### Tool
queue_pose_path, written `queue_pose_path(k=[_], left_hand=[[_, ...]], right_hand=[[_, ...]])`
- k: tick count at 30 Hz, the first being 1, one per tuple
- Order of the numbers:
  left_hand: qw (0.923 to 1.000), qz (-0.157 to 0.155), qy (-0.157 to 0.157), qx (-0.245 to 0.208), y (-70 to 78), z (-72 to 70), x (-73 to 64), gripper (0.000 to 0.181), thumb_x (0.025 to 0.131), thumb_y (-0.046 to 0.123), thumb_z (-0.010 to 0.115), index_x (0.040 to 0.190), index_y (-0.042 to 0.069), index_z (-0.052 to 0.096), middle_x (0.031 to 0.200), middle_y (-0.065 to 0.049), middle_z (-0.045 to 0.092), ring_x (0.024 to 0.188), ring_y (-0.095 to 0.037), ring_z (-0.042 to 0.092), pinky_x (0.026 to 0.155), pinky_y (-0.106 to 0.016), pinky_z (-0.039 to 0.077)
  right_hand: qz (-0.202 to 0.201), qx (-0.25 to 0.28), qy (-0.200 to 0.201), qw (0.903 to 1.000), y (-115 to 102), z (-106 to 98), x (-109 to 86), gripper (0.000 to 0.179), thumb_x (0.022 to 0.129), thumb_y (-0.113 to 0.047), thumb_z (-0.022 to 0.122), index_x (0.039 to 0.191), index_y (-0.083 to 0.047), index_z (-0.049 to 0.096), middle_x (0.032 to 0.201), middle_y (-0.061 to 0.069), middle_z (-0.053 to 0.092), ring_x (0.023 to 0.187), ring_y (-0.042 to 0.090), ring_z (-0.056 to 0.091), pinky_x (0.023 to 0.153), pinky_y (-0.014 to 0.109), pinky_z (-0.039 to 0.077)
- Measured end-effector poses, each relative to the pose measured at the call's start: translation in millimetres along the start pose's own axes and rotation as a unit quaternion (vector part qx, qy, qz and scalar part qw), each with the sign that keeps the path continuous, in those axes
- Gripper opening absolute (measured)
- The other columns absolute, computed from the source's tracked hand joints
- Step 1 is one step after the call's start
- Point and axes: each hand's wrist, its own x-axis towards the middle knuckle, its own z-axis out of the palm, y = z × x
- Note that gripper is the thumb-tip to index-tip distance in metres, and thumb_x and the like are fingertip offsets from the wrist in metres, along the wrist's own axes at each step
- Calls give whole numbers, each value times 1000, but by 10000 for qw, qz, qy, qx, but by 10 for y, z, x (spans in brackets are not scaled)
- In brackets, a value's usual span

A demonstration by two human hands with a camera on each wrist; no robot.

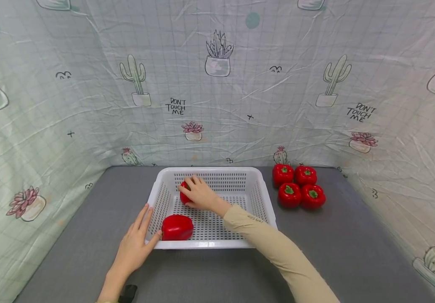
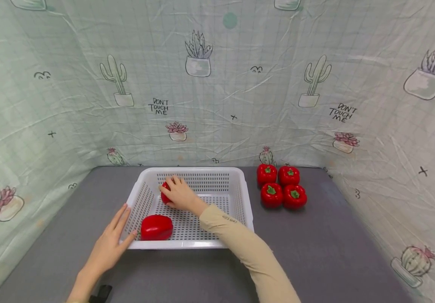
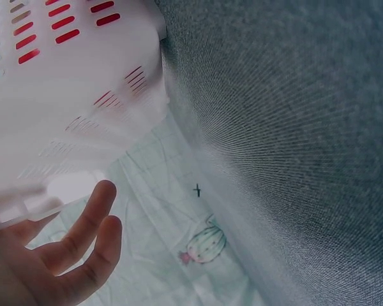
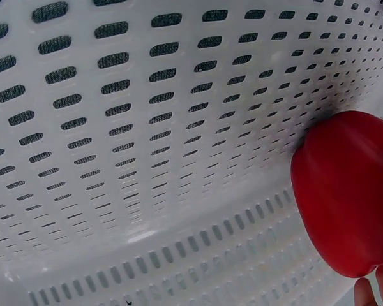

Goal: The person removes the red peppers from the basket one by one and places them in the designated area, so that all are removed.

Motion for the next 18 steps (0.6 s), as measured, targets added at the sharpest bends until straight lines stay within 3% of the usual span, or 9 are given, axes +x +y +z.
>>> queue_pose_path(k=[6,18], left_hand=[[10000,12,12,1,7,-7,7,68,80,30,59,137,5,32,143,-16,27,109,-41,47,74,-58,46],[10000,34,23,-7,4,-5,-1,67,80,30,60,136,4,33,143,-16,27,108,-40,48,75,-58,46]], right_hand=[[135,56,-19,9999,12,-15,-11,55,79,-51,57,127,-27,46,124,8,44,108,26,41,87,38,43],[212,416,-645,9968,22,-80,-62,58,80,-50,57,131,-28,39,134,11,38,116,28,39,92,41,41]])
